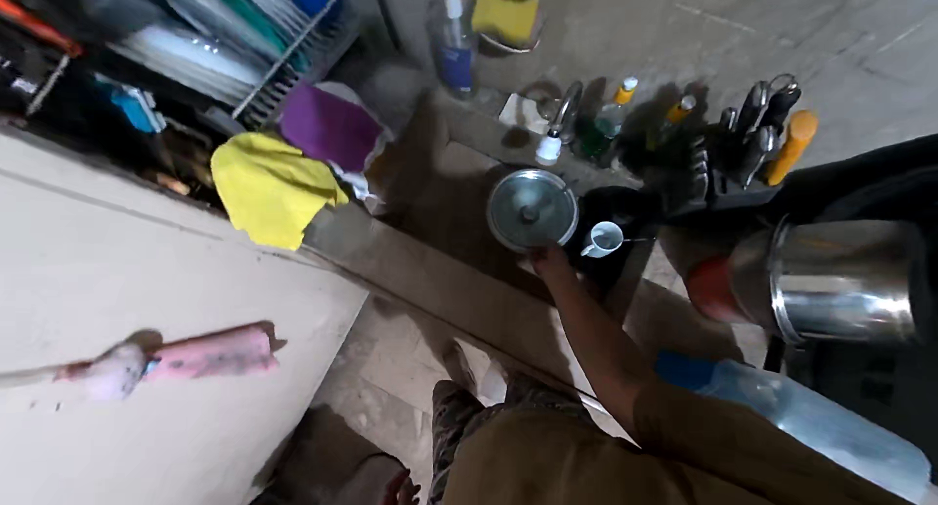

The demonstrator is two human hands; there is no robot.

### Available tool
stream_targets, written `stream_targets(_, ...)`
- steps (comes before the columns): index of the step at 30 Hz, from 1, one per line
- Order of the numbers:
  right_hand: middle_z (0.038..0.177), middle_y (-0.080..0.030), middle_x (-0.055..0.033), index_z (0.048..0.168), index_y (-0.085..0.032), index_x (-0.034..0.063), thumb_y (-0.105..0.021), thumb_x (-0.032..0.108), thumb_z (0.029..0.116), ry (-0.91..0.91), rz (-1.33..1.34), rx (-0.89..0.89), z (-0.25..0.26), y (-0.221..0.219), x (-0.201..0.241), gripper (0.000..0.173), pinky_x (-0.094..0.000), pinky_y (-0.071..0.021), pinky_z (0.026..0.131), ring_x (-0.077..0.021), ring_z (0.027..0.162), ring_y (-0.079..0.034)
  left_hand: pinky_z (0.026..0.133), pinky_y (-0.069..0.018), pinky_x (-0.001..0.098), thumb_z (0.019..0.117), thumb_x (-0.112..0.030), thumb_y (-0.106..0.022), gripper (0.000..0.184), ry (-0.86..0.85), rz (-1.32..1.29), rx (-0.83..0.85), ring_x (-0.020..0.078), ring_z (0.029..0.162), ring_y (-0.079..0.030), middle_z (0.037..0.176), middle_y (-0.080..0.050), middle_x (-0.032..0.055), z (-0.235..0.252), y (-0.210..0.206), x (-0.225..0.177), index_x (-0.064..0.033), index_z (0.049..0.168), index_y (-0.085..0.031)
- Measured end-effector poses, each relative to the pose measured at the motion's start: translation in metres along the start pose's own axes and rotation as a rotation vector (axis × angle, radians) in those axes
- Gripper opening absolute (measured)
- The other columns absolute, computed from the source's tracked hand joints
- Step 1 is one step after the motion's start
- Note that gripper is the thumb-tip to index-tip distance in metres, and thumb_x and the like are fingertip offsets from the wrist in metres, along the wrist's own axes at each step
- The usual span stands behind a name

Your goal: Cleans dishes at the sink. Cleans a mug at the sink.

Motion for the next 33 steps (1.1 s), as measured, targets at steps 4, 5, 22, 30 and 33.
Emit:
stream_targets(4, 0.103, -0.059, -0.0093, 0.129, -0.054, 0.0055, -0.059, 0.026, 0.1034, 0.122, 0.025, -0.102, -0.004, -0.026, 0.0, 0.033, -0.0312, -0.0541, 0.073, -0.0169, 0.083, -0.059, 0.074, -0.0617, 0.0361, 0.1004, -0.01, -0.058, 0.031, -0.36, 0.106, 0.182, 0.018, 0.086, -0.071, 0.115, -0.07, 0.0176, 0.103, -0.033, -0.14, 0.0079, 0.125, -0.061)
stream_targets(5, 0.103, -0.061, -0.0123, 0.128, -0.056, 0.0034, -0.06, 0.025, 0.1022, 0.161, -0.031, -0.14, -0.007, -0.033, 0.002, 0.034, -0.035, -0.055, 0.071, -0.0201, 0.082, -0.06, 0.074, -0.0615, 0.0357, 0.1005, -0.012, -0.059, 0.03, -0.427, 0.126, 0.241, 0.0181, 0.086, -0.071, 0.114, -0.071, 0.0159, 0.122, -0.049, -0.18, 0.0061, 0.125, -0.063)
stream_targets(22, 0.077, -0.072, -0.0154, 0.117, -0.057, -0.0016, -0.048, 0.027, 0.1087, 0.113, -0.377, -0.079, -0.152, -0.094, -0.039, 0.031, -0.0321, -0.0546, 0.046, -0.0208, 0.055, -0.067, 0.061, -0.0575, 0.0346, 0.1059, -0.016, -0.044, 0.035, 0.304, 0.061, 1.035, 0.0207, 0.074, -0.068, 0.101, -0.07, 0.014, 0.223, -0.34, -0.425, -0.009, 0.139, -0.052)
stream_targets(30, 0.143, -0.055, -0.021, 0.149, -0.051, 0.0085, -0.078, 0.033, 0.0905, 1.134, -1.305, -0.151, -0.112, -0.205, 0.079, 0.069, -0.0546, -0.0539, 0.1, -0.0362, 0.124, -0.061, 0.084, -0.0607, 0.0454, 0.1024, -0.012, -0.059, 0.05, 0.035, 0.026, 0.896, 0.0271, 0.109, -0.068, 0.131, -0.064, 0.0162, 0.286, -0.311, -0.461, -0.0113, 0.15, -0.044)
stream_targets(33, 0.145, -0.057, -0.0149, 0.15, -0.052, 0.0137, -0.076, 0.028, 0.0916, 1.416, -1.312, -0.137, -0.081, -0.285, 0.139, 0.065, -0.0513, -0.0528, 0.101, -0.0336, 0.127, -0.059, 0.078, -0.062, 0.0446, 0.1062, -0.009, -0.05, 0.05, 0.003, 0.019, 1.016, 0.0292, 0.105, -0.071, 0.138, -0.064, 0.0146, 0.295, -0.32, -0.461, -0.0149, 0.155, -0.041)
Point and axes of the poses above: each hand's wrist, its own z-axis towards the middle knuckle, its own y-axis out of the back of the hand, x = y × z, the point moved 3 cm from there along z, towards the middle knuckle
